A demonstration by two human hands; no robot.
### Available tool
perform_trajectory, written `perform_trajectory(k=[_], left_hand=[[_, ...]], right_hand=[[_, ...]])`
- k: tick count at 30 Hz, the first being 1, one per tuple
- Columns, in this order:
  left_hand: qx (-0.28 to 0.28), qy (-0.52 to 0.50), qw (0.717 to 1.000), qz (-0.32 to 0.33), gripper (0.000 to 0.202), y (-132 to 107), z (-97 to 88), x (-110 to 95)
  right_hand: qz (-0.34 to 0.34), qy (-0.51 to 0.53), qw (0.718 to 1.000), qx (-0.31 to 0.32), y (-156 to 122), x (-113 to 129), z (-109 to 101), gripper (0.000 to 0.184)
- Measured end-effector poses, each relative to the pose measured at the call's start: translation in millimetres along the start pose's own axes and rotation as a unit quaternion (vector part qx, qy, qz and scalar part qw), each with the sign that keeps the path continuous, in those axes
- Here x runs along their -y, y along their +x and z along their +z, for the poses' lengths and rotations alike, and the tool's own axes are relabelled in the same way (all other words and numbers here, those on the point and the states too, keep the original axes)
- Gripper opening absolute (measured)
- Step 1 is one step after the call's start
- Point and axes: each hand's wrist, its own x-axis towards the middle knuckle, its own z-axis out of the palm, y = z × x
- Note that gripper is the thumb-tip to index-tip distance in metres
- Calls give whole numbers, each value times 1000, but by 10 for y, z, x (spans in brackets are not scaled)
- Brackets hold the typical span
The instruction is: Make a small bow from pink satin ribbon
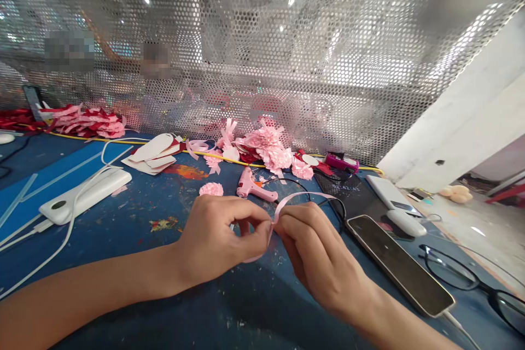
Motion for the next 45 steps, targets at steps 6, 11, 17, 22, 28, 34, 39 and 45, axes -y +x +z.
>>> perform_trajectory(k=[6, 11, 17, 22, 28, 34, 39, 45], left_hand=[[139, -161, 969, -124, 21, 72, -13, 91], [10, 100, 988, 116, 10, 27, -91, 72], [16, 210, 950, 231, 10, 31, -159, 30], [41, 223, 950, 214, 12, 31, -175, 13], [76, 188, 965, 164, 8, 31, -198, 22], [51, 179, 973, 140, 8, 44, -166, 12], [79, 7, 997, -18, 10, 77, -143, -20], [153, -271, 918, -244, 11, 122, -111, 20]], right_hand=[[41, 93, 995, -14, -8, -87, 42, 20], [73, 112, 991, -5, 41, -60, -9, 16], [64, 107, 992, 13, 40, -41, -39, 15], [60, 104, 992, 26, 29, -52, -29, 14], [47, 94, 994, 32, 14, -45, -29, 13], [28, 87, 995, 33, -2, -41, -22, 16], [-25, 88, 996, -17, -19, -66, 4, 18], [21, 126, 991, -40, -33, -92, 10, 21]])
